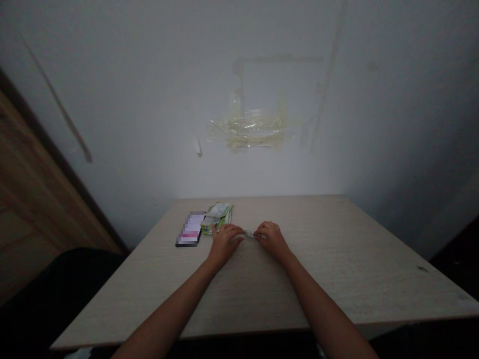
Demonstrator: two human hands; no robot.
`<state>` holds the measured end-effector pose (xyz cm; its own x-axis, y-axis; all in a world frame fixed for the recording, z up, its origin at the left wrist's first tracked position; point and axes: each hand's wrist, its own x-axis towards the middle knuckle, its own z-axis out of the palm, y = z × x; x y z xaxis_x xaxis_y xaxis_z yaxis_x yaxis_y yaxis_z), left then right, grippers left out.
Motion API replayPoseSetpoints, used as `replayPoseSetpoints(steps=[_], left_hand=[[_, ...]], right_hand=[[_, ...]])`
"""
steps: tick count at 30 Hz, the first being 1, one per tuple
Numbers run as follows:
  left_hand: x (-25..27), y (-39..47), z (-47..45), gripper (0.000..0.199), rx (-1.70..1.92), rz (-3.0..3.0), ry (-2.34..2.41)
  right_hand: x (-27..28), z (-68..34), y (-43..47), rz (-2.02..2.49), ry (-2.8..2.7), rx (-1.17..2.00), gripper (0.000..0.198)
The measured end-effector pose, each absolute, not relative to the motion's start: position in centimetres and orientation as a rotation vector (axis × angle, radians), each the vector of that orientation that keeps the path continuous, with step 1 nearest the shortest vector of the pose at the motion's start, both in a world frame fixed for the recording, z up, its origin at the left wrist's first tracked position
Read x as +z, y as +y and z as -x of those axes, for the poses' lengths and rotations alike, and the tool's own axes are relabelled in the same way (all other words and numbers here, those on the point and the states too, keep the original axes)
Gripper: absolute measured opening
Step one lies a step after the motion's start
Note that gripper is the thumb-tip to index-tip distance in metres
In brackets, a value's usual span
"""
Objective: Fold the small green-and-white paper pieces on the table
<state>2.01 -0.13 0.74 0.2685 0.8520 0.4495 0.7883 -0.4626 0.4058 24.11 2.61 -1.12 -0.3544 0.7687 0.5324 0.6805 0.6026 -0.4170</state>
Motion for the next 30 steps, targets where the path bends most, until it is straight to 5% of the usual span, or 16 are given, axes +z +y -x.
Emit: replayPoseSetpoints(steps=[30], left_hand=[[-0.2, 0.0, -1.8, 0.014, 0.835, -2.471, 1.518]], right_hand=[[-2.0, -29.4, 3.6, 1.759, -1.669, -0.283, 0.018]])
